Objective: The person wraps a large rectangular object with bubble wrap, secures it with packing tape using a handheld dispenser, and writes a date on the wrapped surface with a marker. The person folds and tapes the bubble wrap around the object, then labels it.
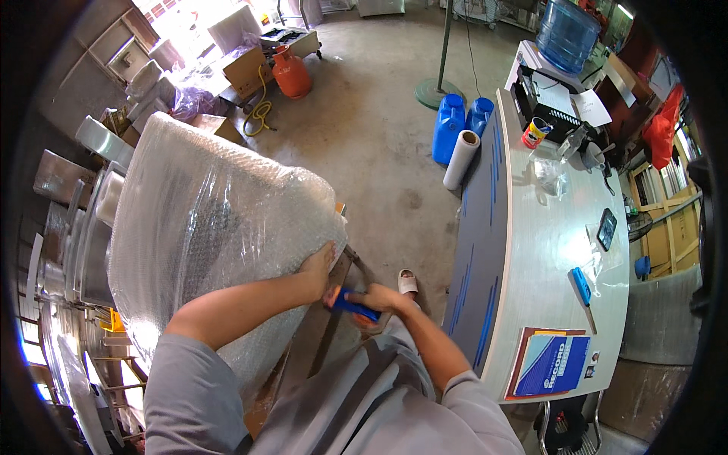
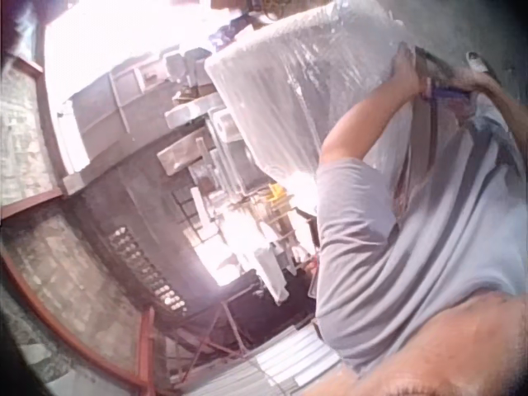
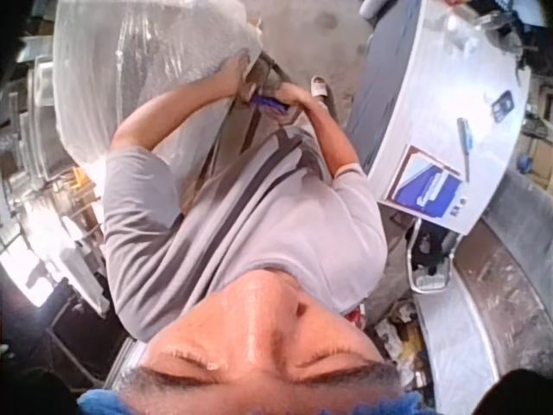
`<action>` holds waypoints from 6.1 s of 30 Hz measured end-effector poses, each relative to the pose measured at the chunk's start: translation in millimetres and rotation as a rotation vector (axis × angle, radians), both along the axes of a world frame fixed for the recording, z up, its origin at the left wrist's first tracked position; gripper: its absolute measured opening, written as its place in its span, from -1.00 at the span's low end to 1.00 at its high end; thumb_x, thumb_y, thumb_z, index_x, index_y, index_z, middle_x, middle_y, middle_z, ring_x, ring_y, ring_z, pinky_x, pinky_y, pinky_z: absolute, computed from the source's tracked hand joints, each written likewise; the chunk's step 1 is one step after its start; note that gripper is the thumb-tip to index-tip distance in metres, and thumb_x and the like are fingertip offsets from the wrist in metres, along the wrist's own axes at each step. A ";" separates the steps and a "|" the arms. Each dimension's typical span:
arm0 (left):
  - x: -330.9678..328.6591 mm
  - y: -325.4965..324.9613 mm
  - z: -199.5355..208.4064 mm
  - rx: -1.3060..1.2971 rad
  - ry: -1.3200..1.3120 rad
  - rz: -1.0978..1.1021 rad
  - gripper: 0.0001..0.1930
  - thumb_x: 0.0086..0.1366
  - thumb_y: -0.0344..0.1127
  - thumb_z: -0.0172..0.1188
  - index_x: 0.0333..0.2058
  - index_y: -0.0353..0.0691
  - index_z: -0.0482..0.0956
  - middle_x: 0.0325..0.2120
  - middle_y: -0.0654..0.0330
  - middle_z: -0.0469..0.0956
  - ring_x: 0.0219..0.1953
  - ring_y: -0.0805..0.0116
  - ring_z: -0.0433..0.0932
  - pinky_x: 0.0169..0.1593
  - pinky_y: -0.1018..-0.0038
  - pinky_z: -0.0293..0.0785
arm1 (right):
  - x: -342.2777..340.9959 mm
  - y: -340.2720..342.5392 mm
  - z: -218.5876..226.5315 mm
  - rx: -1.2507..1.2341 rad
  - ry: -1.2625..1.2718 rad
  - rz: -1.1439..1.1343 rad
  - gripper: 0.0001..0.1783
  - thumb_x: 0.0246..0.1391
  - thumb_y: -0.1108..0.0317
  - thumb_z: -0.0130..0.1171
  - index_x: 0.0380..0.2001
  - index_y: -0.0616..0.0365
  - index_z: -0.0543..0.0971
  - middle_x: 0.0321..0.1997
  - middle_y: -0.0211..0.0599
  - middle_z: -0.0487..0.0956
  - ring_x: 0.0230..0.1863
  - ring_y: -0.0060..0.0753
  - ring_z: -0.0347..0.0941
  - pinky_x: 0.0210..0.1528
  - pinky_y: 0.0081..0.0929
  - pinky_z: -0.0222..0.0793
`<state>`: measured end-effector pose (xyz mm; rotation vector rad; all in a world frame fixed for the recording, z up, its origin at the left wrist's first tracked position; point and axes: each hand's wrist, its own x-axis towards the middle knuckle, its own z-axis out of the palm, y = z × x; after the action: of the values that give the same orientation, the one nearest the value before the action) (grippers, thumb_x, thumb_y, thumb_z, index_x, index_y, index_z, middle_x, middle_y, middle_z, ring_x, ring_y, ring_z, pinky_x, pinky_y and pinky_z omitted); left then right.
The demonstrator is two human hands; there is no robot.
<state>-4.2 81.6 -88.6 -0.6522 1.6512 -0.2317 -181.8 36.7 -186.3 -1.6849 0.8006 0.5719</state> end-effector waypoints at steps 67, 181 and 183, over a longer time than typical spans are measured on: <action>-9.0 -60.4 230.3 -0.551 1.349 0.275 -0.55 0.14 -0.27 0.40 0.03 -0.14 0.63 -0.09 0.14 0.62 0.06 0.22 0.57 0.23 0.16 0.44 | 24.5 65.6 86.8 1.009 -0.656 -0.845 -0.31 0.33 -0.30 0.03 -0.29 0.26 0.56 -0.44 -0.31 0.55 -0.50 -0.52 0.49 -0.43 -0.50 0.46; -17.2 -159.1 236.7 -1.760 2.216 1.698 -0.77 0.42 -0.34 0.25 -0.10 -0.42 0.66 -0.19 0.08 0.71 -0.14 0.44 0.64 0.02 0.51 0.53 | 136.5 -352.4 212.4 -0.004 -1.846 0.200 -0.54 -0.27 0.19 0.65 -0.48 0.20 0.56 -0.61 -0.26 0.49 -0.55 -0.24 0.50 -0.43 -0.35 0.39; -10.0 -154.1 239.0 -1.976 2.080 1.540 -0.79 0.42 -0.33 0.26 -0.16 -0.41 0.68 -0.30 0.13 0.71 -0.24 0.49 0.63 -0.07 0.55 0.54 | 160.5 -347.3 222.5 0.049 -1.834 0.284 -0.55 -0.25 0.20 0.64 -0.52 0.17 0.52 -0.62 -0.26 0.48 -0.55 -0.24 0.49 -0.44 -0.35 0.38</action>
<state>-14.2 -72.5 150.4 1.7634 -0.3724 -0.1065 -21.4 -310.6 36.1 -1.5133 -0.7740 -0.8017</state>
